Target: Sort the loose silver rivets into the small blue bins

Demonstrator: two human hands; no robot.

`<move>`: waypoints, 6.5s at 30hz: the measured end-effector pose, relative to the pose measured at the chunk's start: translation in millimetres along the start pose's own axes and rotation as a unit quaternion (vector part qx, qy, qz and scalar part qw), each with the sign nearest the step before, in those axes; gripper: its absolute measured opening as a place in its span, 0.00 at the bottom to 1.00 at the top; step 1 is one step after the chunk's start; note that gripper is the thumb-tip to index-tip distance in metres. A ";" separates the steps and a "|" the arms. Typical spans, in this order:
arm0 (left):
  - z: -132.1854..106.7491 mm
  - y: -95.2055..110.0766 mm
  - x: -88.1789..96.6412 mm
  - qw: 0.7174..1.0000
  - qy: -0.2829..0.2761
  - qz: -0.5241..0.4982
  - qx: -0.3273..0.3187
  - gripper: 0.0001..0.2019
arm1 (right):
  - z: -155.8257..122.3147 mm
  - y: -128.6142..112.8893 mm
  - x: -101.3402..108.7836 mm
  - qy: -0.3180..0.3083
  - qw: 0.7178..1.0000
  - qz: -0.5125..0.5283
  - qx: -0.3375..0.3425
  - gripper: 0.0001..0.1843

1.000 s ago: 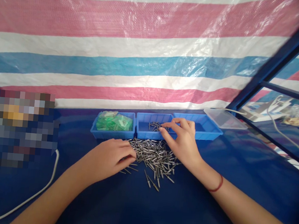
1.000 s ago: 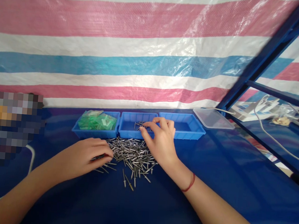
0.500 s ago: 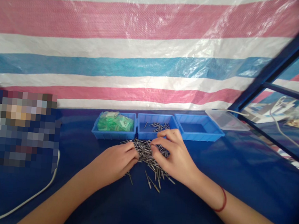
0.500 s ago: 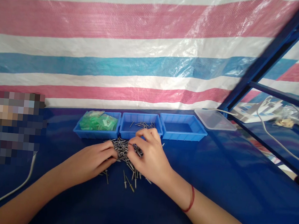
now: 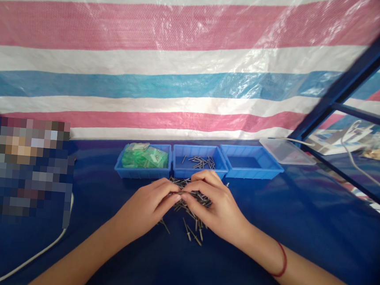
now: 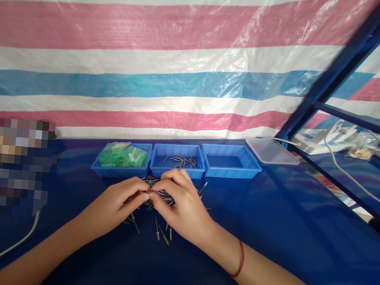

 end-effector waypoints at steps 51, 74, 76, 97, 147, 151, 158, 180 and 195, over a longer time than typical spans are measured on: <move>0.8 -7.3 -18.6 0.961 -0.080 0.263 -0.011 0.06 | 2.0 27.3 4.7 -0.002 0.992 -0.100 -0.078 0.06; -2.0 -19.2 -1.3 0.975 0.076 -0.195 0.069 0.11 | 3.2 1.6 -14.7 -0.055 0.998 0.003 -0.014 0.06; -1.5 -19.2 -1.1 0.975 0.083 -0.196 0.068 0.10 | 2.1 3.2 -16.0 -0.050 0.998 0.023 -0.023 0.05; -5.6 10.6 0.0 0.998 0.046 -0.036 -0.004 0.09 | 0.4 -7.2 6.3 0.019 1.000 -0.009 0.009 0.05; -1.2 -13.4 -12.2 0.959 -0.108 0.260 0.034 0.09 | 2.4 20.0 -5.9 -0.038 0.991 -0.117 -0.043 0.06; 0.3 -4.2 -2.6 0.977 -0.040 0.212 0.005 0.10 | 3.2 9.9 -9.9 -0.058 0.994 -0.095 -0.015 0.05; -1.0 -4.5 6.1 0.998 0.052 -0.001 0.019 0.09 | 1.2 1.1 -21.3 -0.082 0.995 -0.055 0.000 0.06; -3.2 -10.9 1.0 0.986 0.083 -0.134 0.048 0.08 | 1.4 14.3 -17.5 -0.055 0.996 0.038 -0.054 0.04; 0.0 -0.9 -1.5 0.999 0.034 0.025 -0.013 0.13 | 5.3 -6.8 0.4 -0.022 1.000 -0.007 0.021 0.08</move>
Point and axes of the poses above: each hand's wrist, its own z-axis towards the middle knuckle, its own x-axis out of the back of the hand, y = z × x, the point moved 9 cm from there along z, towards the middle knuckle, and after that the axes turned 11 degrees about -y, right-handed, at the moved point
